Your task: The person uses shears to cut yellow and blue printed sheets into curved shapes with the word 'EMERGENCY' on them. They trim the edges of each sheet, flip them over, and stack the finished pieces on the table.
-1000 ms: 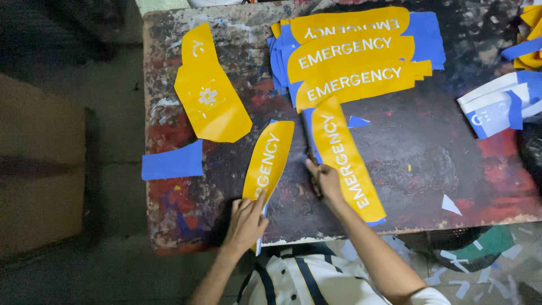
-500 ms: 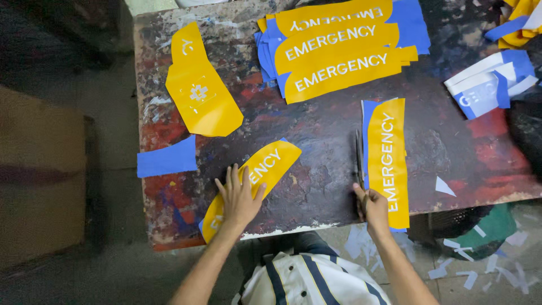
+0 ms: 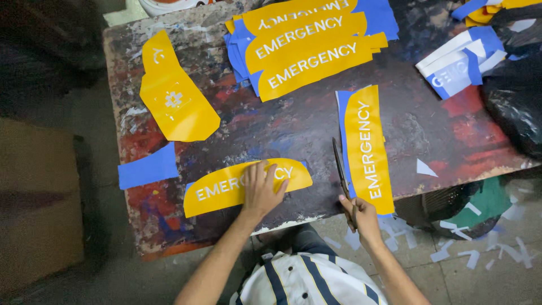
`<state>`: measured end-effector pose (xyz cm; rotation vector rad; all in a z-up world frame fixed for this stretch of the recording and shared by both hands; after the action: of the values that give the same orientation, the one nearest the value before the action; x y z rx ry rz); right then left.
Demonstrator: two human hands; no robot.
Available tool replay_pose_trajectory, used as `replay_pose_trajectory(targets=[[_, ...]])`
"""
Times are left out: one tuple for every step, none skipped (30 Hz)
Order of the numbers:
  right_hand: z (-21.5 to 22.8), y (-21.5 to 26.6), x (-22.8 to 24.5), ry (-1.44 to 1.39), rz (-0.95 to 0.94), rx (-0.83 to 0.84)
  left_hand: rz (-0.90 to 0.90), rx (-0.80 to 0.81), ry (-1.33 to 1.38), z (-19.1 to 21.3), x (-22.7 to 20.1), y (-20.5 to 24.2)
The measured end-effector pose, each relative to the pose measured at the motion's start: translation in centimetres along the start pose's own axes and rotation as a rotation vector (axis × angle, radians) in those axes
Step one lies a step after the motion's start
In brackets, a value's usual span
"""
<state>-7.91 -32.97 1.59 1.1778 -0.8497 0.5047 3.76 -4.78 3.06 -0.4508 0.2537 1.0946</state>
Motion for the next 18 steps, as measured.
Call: replay_pose_trajectory(targets=[[0.0, 0.3, -0.4, -0.006, 0.000, 0.006, 0.089, 0.054, 0.022, -1.0, -1.8, -1.0], [0.0, 0.5, -0.7, -0.011, 0.002, 0.013, 0.179, 0.107, 0.044, -1.9, -3.5, -1.9], [-0.1, 0.7, -1.0, -0.016, 0.004, 0.020, 0.174, 0.087, -0.006, -2.6, -5.0, -2.8], [-0.1, 0.7, -1.3, -0.002, -0.003, 0.019, 0.169, 0.066, -0.055, -3.4, -6.3, -3.7], [-0.3, 0.8, -1.5, 0.013, -0.011, 0.019, 0.162, 0.044, -0.103, -3.9, -7.0, -4.2], [-0.3, 0.9, -1.7, 0.028, -0.019, 0.019, 0.189, 0.054, -0.078, -4.2, -7.2, -4.3], [-0.3, 1.0, -1.8, 0.029, -0.012, 0.035, 0.215, 0.064, -0.053, -4.6, -7.3, -4.4], [-0.4, 1.2, -1.9, 0.028, -0.006, 0.051, 0.241, 0.075, -0.030, -4.9, -7.3, -4.4], [-0.4, 1.3, -1.9, 0.026, 0.001, 0.067, 0.225, 0.056, 0.015, -5.2, -7.0, -4.3], [-0.5, 1.5, -2.0, 0.029, -0.003, 0.076, 0.212, 0.040, 0.060, -5.3, -6.5, -3.9], [-0.5, 1.6, -2.1, 0.031, -0.006, 0.086, 0.198, 0.025, 0.104, -5.5, -6.0, -3.5], [-0.6, 1.7, -2.0, 0.033, -0.007, 0.095, 0.215, 0.035, 0.135, -5.8, -5.6, -3.3], [-0.7, 2.0, -2.1, 0.039, -0.017, 0.108, 0.232, 0.046, 0.166, -6.0, -5.1, -3.0], [-0.8, 2.2, -2.0, 0.046, -0.026, 0.121, 0.250, 0.055, 0.197, -6.2, -4.7, -2.8], [-1.0, 2.4, -2.0, 0.053, -0.034, 0.134, 0.243, 0.030, 0.271, -6.4, -4.3, -2.8], [-1.2, 2.6, -2.0, 0.049, -0.008, 0.139, 0.241, 0.004, 0.344, -6.5, -3.8, -2.8], [-1.5, 2.7, -2.0, 0.046, 0.018, 0.145, 0.237, -0.022, 0.417, -6.5, -3.4, -2.7], [-1.6, 2.9, -2.0, 0.041, 0.042, 0.150, 0.277, -0.022, 0.448, -6.6, -2.9, -2.7]])
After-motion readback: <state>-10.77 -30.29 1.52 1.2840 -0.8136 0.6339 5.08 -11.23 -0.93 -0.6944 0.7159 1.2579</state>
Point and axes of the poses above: each hand's wrist, its own y-axis away from the middle knuckle, its own z-axis out of the back of the hand, x = y × z, the point moved 1 cm from there along -y, towards the middle knuckle, and after that the axes turned 1 degree about x, right-handed, at the moved point
